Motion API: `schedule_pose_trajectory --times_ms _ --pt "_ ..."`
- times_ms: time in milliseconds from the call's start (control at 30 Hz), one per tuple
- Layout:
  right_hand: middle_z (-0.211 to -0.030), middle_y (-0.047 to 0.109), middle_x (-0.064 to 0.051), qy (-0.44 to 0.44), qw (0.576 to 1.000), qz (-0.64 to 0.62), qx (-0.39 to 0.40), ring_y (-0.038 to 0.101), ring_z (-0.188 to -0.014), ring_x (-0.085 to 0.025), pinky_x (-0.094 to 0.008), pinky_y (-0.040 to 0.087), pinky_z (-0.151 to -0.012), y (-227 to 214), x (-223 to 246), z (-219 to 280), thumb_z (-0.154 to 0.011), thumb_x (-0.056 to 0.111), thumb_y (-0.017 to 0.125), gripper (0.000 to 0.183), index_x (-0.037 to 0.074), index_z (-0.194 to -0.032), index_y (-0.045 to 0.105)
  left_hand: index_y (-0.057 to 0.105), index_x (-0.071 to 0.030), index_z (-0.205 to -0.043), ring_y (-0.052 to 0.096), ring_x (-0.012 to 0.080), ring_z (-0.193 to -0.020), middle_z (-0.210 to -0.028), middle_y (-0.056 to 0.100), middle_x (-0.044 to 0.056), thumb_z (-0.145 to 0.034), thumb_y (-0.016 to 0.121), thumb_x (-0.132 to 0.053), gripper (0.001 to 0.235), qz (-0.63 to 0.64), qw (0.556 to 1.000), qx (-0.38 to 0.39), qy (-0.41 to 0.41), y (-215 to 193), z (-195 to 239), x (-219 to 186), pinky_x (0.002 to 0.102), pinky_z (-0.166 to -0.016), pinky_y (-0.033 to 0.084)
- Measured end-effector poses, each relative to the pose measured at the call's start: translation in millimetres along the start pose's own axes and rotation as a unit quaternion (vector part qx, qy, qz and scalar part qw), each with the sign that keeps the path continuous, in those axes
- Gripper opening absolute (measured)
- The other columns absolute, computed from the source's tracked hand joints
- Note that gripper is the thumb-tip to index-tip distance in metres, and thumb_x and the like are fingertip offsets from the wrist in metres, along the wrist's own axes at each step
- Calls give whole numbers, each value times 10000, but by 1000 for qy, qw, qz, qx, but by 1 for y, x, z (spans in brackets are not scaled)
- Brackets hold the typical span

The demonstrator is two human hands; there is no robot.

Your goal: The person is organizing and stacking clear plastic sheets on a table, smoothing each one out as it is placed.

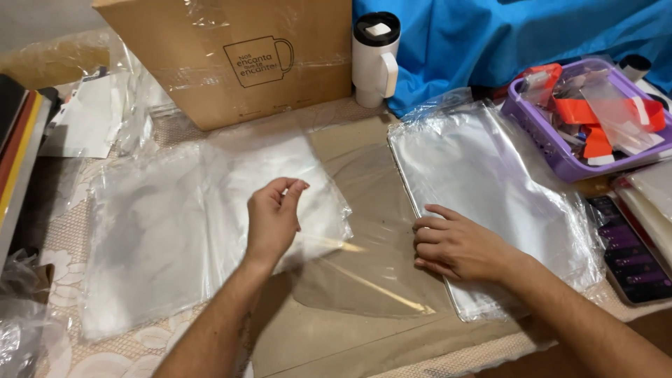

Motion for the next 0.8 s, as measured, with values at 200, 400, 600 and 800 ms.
schedule_pose_trajectory --times_ms 200,400,600,800 --pt "-896 685 4 -6 999 34 23 603 -1141 -228 -531 281 -1165 7 -18 4 -1022 440 448 388 162 -857 664 712 -125 -1265 504 111 -481 -569 589 86 -1000 585 -78 297 -37 992 -18 119 -89 -34 -23 212 -456 458" --pt "-844 609 14 -40 999 -17 29 585 -996 -224 -528 336 -1103 -9 -14 -7 -1001 367 506 349 156 -773 665 595 -78 -1397 368 63 -353 -489 398 -15 -1023 595 -254 413 -17 990 -130 55 -233 -65 14 224 -298 203" --pt "-765 671 60 12 999 -38 14 609 -982 -206 -470 374 -1073 -4 -10 -11 -966 393 516 348 190 -757 706 622 -100 -1324 418 70 -455 -632 525 2 -1081 562 -219 277 -59 974 -201 -92 -295 -44 87 244 -364 277" --pt "-977 708 15 175 982 -69 -19 684 -865 -241 -386 534 -745 8 15 -49 -879 446 648 247 220 -922 739 552 -87 -1450 479 149 -518 -610 556 74 -1073 531 -204 396 -142 953 -173 -203 -303 -28 108 317 -495 363"
Point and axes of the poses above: each hand's wrist, its own z-axis away from the middle knuckle, its own y-axis out of the palm, x = y × z, the point moved 1 cm from there along -z, towards the middle knuckle
